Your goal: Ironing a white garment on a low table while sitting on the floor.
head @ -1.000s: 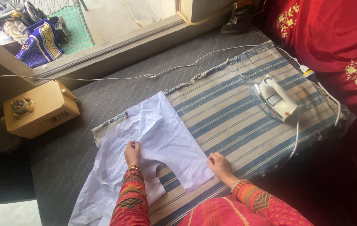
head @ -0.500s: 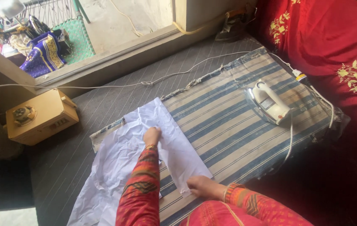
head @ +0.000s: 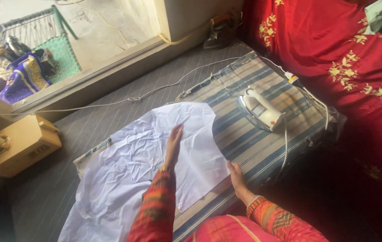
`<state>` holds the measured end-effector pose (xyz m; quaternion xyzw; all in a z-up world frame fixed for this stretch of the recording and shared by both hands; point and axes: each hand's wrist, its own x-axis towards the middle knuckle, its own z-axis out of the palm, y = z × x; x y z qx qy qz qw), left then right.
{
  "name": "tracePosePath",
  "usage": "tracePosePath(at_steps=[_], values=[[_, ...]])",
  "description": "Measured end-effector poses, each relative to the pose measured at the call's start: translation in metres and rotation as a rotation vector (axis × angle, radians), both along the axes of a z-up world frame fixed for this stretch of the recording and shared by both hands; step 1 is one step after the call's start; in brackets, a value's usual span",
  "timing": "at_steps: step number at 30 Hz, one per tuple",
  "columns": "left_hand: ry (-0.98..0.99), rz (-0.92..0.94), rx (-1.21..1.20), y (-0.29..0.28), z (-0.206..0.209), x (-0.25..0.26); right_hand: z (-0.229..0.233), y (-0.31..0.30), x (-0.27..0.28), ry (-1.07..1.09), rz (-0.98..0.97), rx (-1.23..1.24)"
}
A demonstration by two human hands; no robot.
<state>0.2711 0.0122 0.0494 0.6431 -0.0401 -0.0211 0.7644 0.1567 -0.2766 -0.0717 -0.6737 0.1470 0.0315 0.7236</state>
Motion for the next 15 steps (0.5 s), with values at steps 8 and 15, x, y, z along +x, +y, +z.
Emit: tracePosePath(at_steps=[8,15], values=[[0.665,0.889,0.991,-0.035,-0.105,-0.247,0.066,-0.042,0.029,-0.194,0.481,-0.353],[0.117,0.522,1.116,-0.114,-0.052,-0.238,0.084,-0.065,0.067,-0.694,0.845,-0.775]])
